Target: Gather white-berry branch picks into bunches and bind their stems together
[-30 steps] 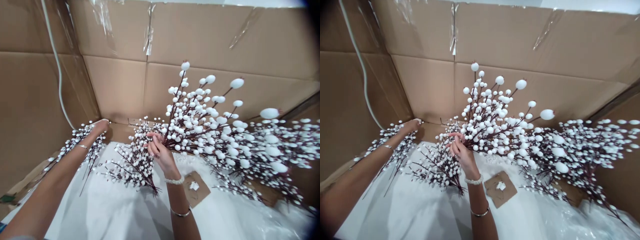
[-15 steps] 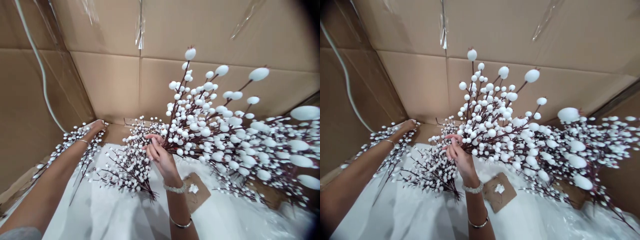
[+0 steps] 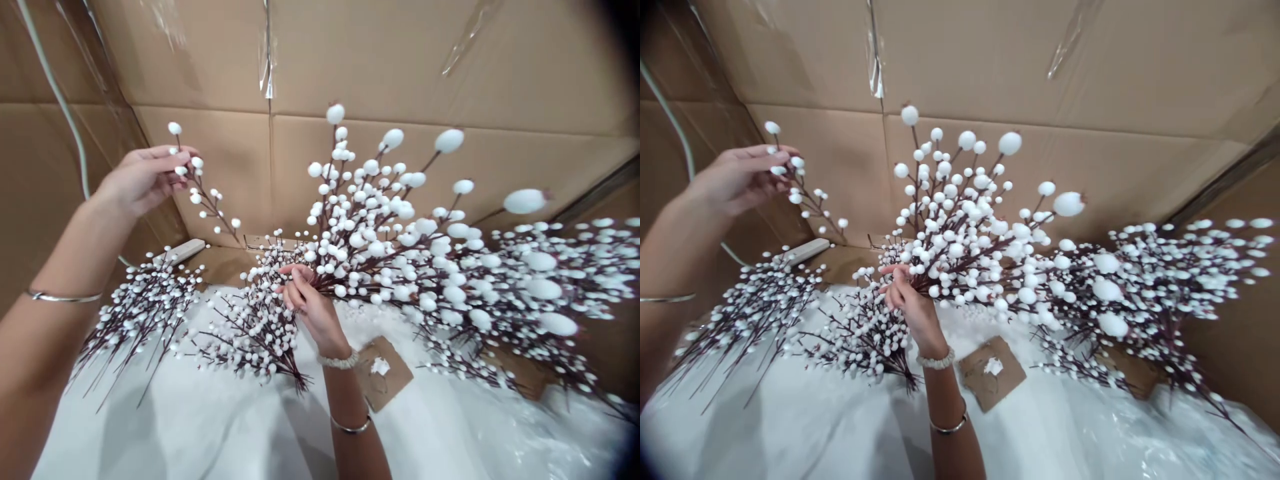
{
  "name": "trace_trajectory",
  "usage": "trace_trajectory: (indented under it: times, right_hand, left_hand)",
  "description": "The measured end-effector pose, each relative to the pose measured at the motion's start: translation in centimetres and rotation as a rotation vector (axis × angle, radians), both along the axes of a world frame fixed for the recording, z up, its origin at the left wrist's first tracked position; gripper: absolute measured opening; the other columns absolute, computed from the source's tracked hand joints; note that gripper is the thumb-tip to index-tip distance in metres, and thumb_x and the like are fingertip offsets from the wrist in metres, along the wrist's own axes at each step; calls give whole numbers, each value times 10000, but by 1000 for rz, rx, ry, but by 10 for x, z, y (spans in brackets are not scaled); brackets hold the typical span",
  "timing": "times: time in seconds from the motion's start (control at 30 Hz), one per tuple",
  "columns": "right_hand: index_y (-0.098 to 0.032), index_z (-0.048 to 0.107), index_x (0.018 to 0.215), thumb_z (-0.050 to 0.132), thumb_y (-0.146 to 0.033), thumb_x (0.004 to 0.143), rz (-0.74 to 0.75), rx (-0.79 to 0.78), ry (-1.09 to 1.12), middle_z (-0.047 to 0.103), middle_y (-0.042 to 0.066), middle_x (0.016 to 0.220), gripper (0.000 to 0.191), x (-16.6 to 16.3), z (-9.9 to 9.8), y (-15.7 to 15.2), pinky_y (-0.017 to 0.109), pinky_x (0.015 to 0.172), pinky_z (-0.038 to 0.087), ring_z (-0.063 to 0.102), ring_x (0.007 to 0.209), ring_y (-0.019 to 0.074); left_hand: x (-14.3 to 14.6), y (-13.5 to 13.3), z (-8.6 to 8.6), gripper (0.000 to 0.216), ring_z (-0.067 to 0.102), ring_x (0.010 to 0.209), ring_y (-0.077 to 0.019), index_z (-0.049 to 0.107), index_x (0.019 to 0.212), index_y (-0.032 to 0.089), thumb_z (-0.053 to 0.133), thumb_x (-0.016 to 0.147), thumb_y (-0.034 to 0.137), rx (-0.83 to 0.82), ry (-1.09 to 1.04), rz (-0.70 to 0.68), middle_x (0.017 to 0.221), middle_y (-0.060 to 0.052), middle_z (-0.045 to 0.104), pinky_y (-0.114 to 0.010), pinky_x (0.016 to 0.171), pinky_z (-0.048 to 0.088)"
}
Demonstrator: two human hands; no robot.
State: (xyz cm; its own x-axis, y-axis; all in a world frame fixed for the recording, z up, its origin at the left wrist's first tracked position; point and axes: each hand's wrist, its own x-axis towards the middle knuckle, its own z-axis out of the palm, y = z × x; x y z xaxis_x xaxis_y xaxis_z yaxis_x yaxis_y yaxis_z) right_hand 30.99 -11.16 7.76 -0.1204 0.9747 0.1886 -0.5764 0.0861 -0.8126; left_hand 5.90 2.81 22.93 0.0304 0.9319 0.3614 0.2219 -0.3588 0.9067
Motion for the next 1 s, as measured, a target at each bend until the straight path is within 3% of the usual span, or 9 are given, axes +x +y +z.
trace_trajectory:
  times: [0.13, 0.3, 0.57, 0.67, 0.77, 1.0]
  right_hand:
    - [-188, 655, 923, 605, -483, 897, 40, 17, -55, 272, -123, 431, 301, -5, -3, 1, 294, 764, 475, 360, 430, 85]
    - [-209, 659, 958, 625, -586, 843, 126, 26, -100, 250, -129, 419, 395, -10, 0, -4, 309, 680, 462, 314, 408, 96]
    - [-206, 635, 699, 584, -553, 892, 258, 91, -133, 292, -82, 457, 400, -11, 9, -19, 318, 728, 476, 362, 467, 100]
    - [-201, 651, 710, 658, -562, 829, 266, 52, -153, 428, -51, 524, 381, -11, 8, -18, 297, 588, 435, 363, 470, 91]
    - [-195, 626, 696, 696, -590, 777, 254, 11, -148, 523, -19, 606, 409, -12, 7, -16, 283, 462, 305, 351, 465, 83]
    - [-195, 580, 678, 668, -579, 820, 147, 51, -104, 436, -59, 530, 418, -13, 5, -11, 290, 463, 272, 295, 418, 66]
  left_hand:
    - [36, -52, 15, 332, 566, 747, -65, 660, 1169, 30, 638, 868, 166, -114, -66, -194, 829, -39, 636, -188, 662, 407]
    - [65, -80, 22, 299, 652, 884, -148, 674, 1150, 24, 594, 878, 119, -124, -63, -272, 854, -41, 623, -200, 675, 418]
    - [70, -80, 25, 277, 650, 776, -94, 688, 1136, 37, 627, 874, 101, -56, -83, -285, 815, -17, 637, -137, 617, 387]
    - [70, -77, 21, 274, 623, 718, -70, 694, 1119, 33, 669, 861, 124, -67, -118, -307, 831, -33, 660, -143, 600, 395]
    - [68, -70, 14, 259, 597, 663, -54, 711, 1094, 68, 698, 855, 164, -116, -168, -326, 889, -49, 685, -176, 603, 430]
    - [55, -64, -7, 306, 630, 701, -96, 707, 1107, 149, 616, 921, 375, -214, -296, -334, 993, -69, 709, -224, 635, 494]
